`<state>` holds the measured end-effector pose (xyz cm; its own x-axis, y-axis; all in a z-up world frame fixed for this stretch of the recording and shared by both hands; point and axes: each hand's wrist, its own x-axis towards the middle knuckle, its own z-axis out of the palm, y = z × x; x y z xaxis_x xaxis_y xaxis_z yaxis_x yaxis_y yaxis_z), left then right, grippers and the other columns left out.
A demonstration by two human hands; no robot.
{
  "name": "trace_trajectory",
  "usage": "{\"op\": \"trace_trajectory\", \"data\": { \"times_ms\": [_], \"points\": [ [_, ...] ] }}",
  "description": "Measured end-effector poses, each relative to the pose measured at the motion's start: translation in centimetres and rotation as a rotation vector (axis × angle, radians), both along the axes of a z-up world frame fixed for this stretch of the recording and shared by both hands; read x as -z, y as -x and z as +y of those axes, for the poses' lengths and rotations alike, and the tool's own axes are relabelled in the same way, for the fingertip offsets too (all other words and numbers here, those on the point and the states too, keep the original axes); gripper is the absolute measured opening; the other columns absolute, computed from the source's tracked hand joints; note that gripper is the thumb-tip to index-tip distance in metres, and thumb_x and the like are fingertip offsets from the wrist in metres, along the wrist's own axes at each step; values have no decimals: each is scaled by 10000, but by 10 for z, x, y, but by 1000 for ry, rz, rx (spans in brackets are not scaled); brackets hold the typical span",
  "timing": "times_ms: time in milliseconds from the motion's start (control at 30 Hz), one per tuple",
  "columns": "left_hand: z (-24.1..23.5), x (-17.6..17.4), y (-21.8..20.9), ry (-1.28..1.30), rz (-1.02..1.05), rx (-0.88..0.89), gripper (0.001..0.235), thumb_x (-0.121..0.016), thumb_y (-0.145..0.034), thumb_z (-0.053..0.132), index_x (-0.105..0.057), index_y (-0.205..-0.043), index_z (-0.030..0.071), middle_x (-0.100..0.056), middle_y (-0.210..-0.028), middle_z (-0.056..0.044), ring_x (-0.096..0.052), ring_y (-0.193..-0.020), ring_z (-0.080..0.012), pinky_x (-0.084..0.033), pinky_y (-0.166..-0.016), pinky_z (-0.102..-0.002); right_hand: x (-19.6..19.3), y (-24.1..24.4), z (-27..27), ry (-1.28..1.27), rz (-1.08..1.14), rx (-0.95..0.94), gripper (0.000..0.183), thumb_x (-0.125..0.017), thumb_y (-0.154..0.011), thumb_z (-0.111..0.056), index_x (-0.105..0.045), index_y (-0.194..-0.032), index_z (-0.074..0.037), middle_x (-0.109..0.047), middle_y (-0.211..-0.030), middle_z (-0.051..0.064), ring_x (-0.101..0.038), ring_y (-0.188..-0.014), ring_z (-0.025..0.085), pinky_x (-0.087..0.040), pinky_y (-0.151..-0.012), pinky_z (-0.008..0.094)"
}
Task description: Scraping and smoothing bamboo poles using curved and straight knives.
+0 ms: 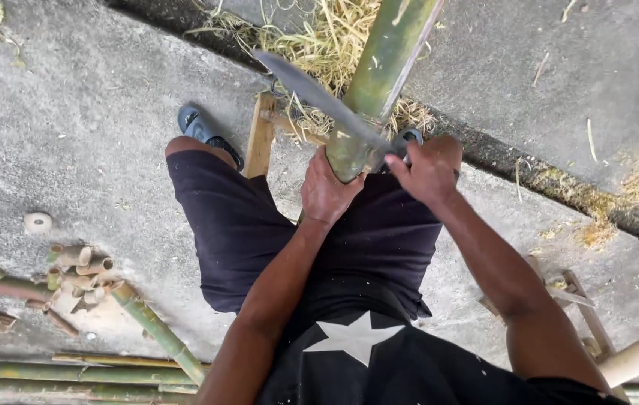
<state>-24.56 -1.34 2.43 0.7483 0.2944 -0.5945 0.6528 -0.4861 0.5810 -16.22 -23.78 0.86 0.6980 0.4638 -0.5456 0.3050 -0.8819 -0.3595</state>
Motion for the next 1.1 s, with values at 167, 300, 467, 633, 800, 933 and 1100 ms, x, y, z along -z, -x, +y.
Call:
{"op": "trace_trajectory", "data": {
  "times_ms": [167, 300, 467, 633, 800, 933, 1100],
  "points": [
    [-1, 3, 3, -71, -82, -4, 979, -895, -656, 442, -436, -1374, -39, -616, -1196, -247, -634, -1102, -415, -540, -914, -493, -33, -47, 31, 358, 298, -384, 631, -518, -914, -748, -670, -795, -147, -630, -581, 54, -673, -534, 246, -523, -581, 446],
    [3, -11, 6, -42, -2, -10, 887, -890, -718, 417, -468, -1380, 5, -631, -1208, -214, -641, -1105, -408, -541, -920, -494, -17, -18, 12, 12, 83, 410, 589, -488, -1064, -642, -624, -950, -81, -586, -619, 49, -621, -537, 237, -512, -533, 445],
    [3, -16, 18, -62, 76, -19, 924, -898, -652, 414, -457, -1346, -8, -607, -1199, -218, -629, -1103, -405, -527, -892, -489, 15, -20, -13, 9, 107, -209, 597, -588, -932, -686, -638, -797, -106, -622, -642, 48, -634, -526, 246, -538, -522, 473],
    [27, -3, 1, 93, 132, -11, 908, -884, -681, 442, -473, -1369, 15, -606, -1268, -224, -621, -1153, -394, -512, -953, -485, -6, -37, 20, 67, 17, 262, 552, -545, -1001, -643, -653, -913, -109, -652, -677, 64, -665, -586, 289, -540, -555, 466],
    [25, -19, 3, 189, 122, -94, 918, -843, -665, 459, -473, -1385, 26, -625, -1291, -212, -634, -1184, -369, -523, -991, -459, 7, -16, 8, 60, 247, -284, 584, -565, -914, -661, -646, -998, -89, -671, -689, 97, -706, -627, 278, -544, -491, 430],
    [22, -23, 10, 95, 230, 6, 867, -843, -680, 472, -502, -1356, 50, -627, -1270, -209, -630, -1162, -391, -517, -970, -479, 2, 8, 8, 109, 236, 165, 580, -509, -1034, -652, -629, -995, -86, -668, -704, 74, -699, -645, 241, -548, -581, 404],
    [24, -26, 0, 149, 260, 9, 817, -796, -684, 505, -533, -1348, 110, -657, -1243, -162, -679, -1111, -356, -555, -943, -462, 20, 10, 4, -106, 306, -236, 602, -582, -875, -620, -645, -1016, -39, -627, -535, 70, -629, -503, 245, -521, -352, 403]
  ]
}}
